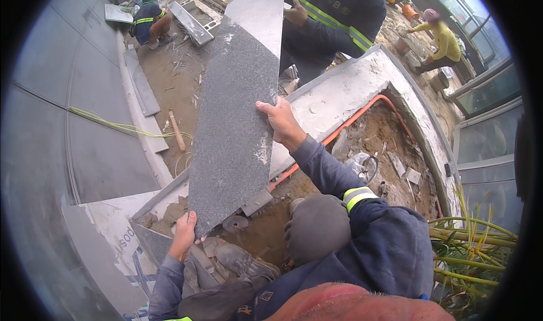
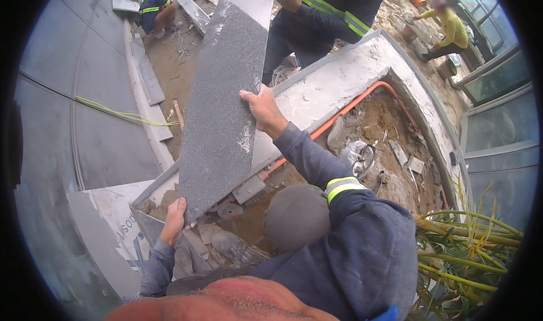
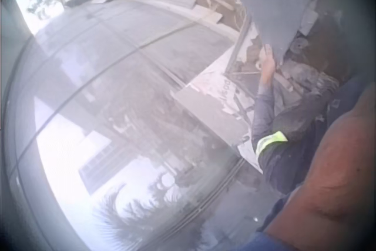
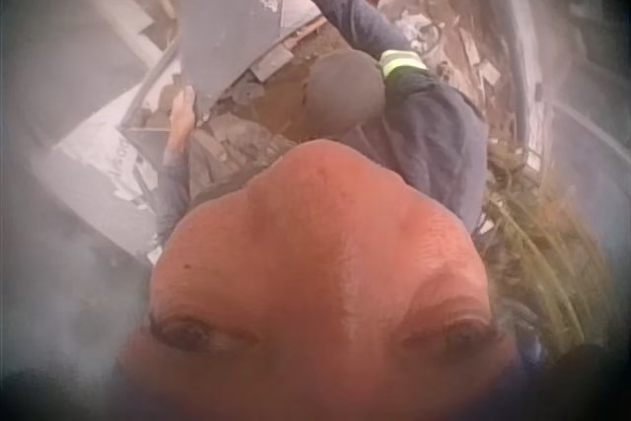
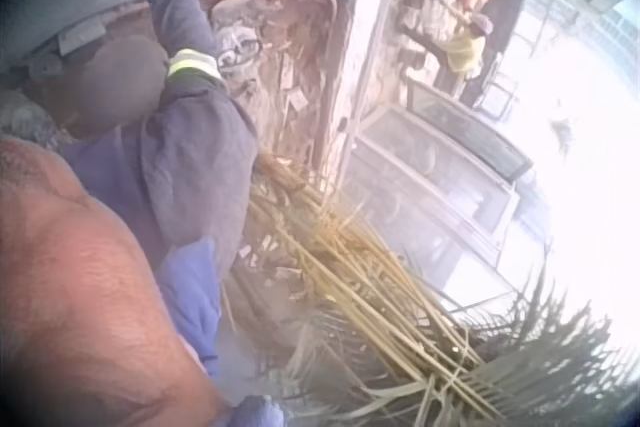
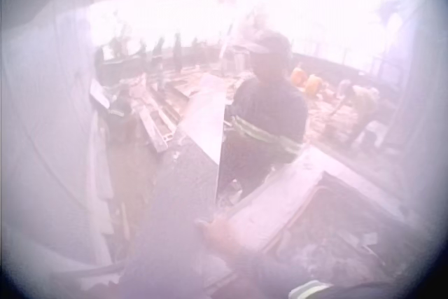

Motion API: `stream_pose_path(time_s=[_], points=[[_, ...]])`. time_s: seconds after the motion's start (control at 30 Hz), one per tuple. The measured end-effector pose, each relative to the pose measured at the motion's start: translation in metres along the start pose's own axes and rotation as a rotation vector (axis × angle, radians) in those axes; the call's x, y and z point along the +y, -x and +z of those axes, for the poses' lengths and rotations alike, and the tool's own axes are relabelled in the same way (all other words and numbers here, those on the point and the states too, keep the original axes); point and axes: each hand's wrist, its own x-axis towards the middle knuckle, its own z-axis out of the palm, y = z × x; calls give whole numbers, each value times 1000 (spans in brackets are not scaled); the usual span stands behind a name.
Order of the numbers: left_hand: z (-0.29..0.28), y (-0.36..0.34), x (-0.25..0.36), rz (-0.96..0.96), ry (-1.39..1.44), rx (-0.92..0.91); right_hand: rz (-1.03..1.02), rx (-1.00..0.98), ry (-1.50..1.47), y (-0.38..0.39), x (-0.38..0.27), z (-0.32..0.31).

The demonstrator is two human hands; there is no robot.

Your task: The person positions a large rectangular tile onto a curved concrete structure, applies adhesive with a trowel, and presses the tile into place. The worker adjusts the tile's alignment and spreads mortar along the edges to secure it.

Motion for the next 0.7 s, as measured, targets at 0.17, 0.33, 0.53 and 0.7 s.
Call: stream_pose_path(time_s=[0.17, 0.33, 0.53, 0.7], points=[[-19, 41, -1, 34, 6, -36, -48, 9, 52, 44, -18, 42], [-36, 61, -6, 56, -12, -48, -115, -201, 9, 78, -41, 57], [-55, 57, -29, 90, -176, -10, -191, -208, 327, 83, -41, 27], [-50, 39, -41, 239, -318, 54, -353, -191, 396, 98, -50, 20]])
